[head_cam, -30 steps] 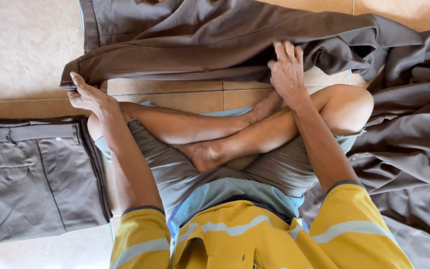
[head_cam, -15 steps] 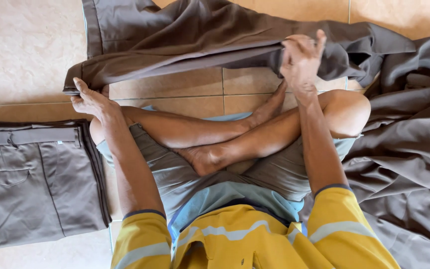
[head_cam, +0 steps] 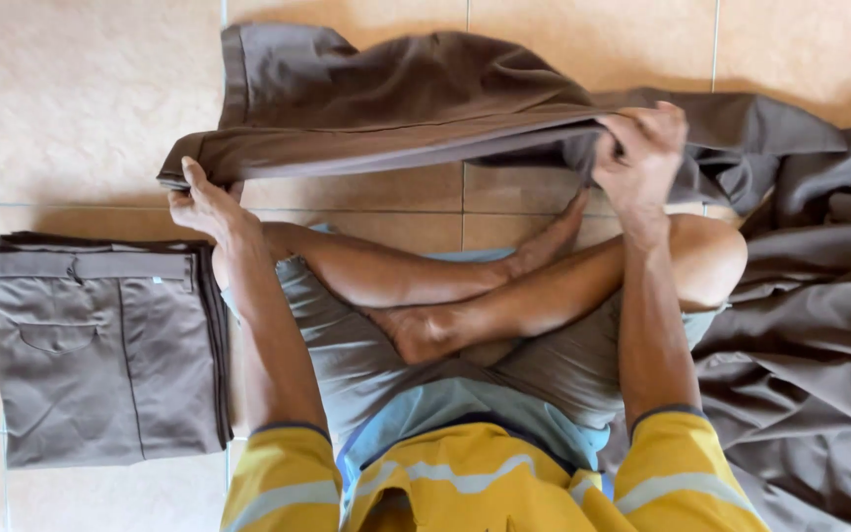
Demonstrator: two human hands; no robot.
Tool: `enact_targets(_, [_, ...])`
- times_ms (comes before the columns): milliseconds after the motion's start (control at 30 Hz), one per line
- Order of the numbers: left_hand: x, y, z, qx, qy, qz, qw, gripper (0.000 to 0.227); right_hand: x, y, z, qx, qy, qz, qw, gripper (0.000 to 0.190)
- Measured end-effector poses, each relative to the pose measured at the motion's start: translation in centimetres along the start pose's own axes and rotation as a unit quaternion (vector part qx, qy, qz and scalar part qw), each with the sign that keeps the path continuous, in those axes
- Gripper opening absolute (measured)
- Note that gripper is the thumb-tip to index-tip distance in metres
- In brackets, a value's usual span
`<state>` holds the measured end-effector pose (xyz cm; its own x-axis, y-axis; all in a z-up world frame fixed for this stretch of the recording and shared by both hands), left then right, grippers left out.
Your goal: Folding brown trousers into neat squares while sitting on the floor.
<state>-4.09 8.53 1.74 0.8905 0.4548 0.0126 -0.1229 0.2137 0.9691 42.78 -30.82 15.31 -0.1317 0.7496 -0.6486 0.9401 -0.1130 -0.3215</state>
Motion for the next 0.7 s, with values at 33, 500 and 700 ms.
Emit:
enact_targets(33, [-0.1,-0.2,-0.7,0.030,-0.007,0.001,1.000,0.041,-1.8,0.9,0.3,0.001,0.042,-0.037,0.998,0.026])
enact_targets(500, [13.0,2.8,-0.7,-0.056,-0.136,0.117,0.982,0.056,-6.7,5.7,-1.8,-0.008,0.292,0.022,0.956,0.018])
enact_targets(700, [9.4,3.5,-9.3,0.048,-0.141,0.279,0.949,0.044,-7.5,-3.8,-1.4,-0.057,0.214,0.016,0.975,0.050])
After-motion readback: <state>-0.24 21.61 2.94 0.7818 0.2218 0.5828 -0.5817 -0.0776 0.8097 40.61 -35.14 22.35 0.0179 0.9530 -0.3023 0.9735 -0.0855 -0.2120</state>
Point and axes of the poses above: each hand's wrist, its own z-axis away from the middle knuckle, its own x-axis out of the palm, y = z × x, the point moved 10 cm from there along -z, towards the middle knuckle, and after that the axes turned 10 degrees about -z, right-handed, at the moved point
